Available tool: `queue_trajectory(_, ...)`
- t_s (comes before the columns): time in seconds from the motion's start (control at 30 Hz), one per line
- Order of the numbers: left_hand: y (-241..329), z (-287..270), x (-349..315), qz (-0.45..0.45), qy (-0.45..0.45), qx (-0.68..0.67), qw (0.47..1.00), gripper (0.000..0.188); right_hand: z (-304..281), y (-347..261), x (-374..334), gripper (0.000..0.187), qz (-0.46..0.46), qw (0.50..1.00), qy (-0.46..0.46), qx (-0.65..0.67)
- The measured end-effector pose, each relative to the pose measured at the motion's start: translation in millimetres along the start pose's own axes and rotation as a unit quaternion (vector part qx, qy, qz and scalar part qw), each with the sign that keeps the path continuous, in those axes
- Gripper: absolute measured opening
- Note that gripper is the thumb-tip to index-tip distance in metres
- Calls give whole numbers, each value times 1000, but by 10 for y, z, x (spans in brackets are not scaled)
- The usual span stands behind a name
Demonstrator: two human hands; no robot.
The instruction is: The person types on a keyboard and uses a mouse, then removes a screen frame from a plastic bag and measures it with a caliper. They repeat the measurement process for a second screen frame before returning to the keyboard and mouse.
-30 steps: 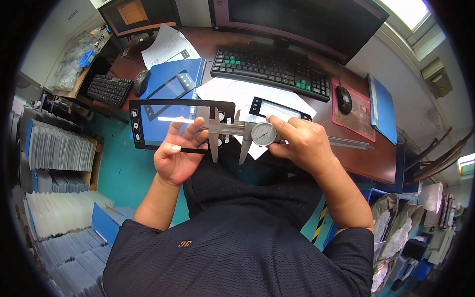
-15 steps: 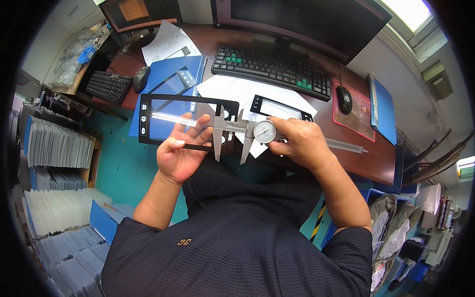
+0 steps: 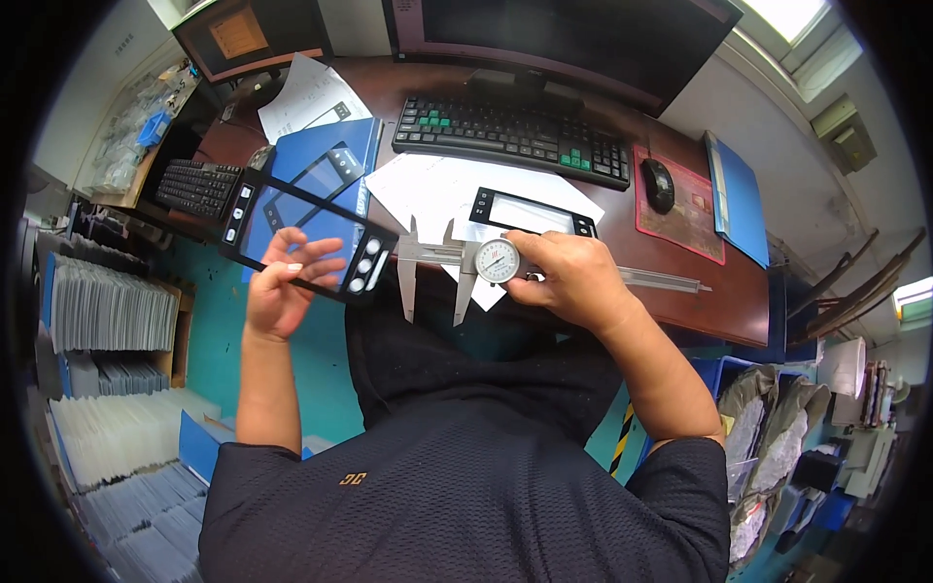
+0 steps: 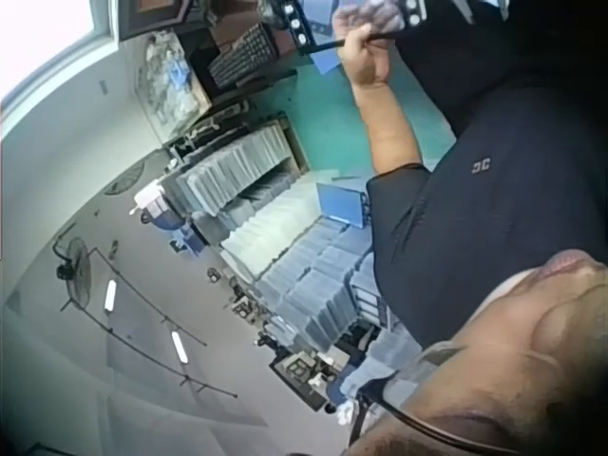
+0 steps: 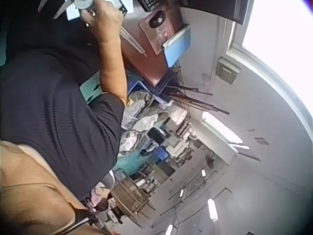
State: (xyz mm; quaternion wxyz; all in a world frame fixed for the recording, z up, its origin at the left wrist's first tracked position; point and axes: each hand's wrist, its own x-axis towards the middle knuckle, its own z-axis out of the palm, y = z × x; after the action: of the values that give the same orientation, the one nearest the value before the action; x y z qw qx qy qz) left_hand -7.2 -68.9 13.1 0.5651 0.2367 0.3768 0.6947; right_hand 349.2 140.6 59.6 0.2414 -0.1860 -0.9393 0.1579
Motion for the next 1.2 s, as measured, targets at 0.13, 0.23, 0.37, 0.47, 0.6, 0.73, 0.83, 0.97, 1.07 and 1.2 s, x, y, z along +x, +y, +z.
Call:
queue_trajectory(0.13,209,-54,-94,-35,30,187,981,40,5,-17,0,43,25,1000,-5,6)
queue_trajectory(0.23,165,-13,-160,-155,-45,262,952,47,55,-195,61,44,121,985,-12,121)
queue_trajectory(0.37,-287,188,-130,-318,-226,154,908,55,210,-244,34,44,264,907,-139,296)
queue_trajectory(0.47,-521,315,-109,-330,-279,81,898,53,416,-287,-32,43,321,824,-194,425)
queue_trajectory(0.6,-836,214,-99,-318,-309,-156,883,56,460,-382,-29,41,349,732,-214,545)
queue_trajectory(0.73,-1166,191,-263,-132,-274,-308,902,53,354,-443,14,39,357,729,-193,551)
queue_trajectory(0.83,-1362,383,-275,-73,-304,-330,891,70,284,-453,58,40,386,734,-144,540)
queue_trajectory(0.97,-1323,770,-355,-85,-265,-251,927,98,301,-386,31,44,410,742,-54,528)
queue_trajectory(1.07,-1351,872,-336,-72,-221,-227,946,93,305,-375,26,45,416,734,-52,534)
queue_trajectory(1.2,-1221,882,-294,-69,-142,-192,969,79,276,-288,0,50,355,775,-69,519)
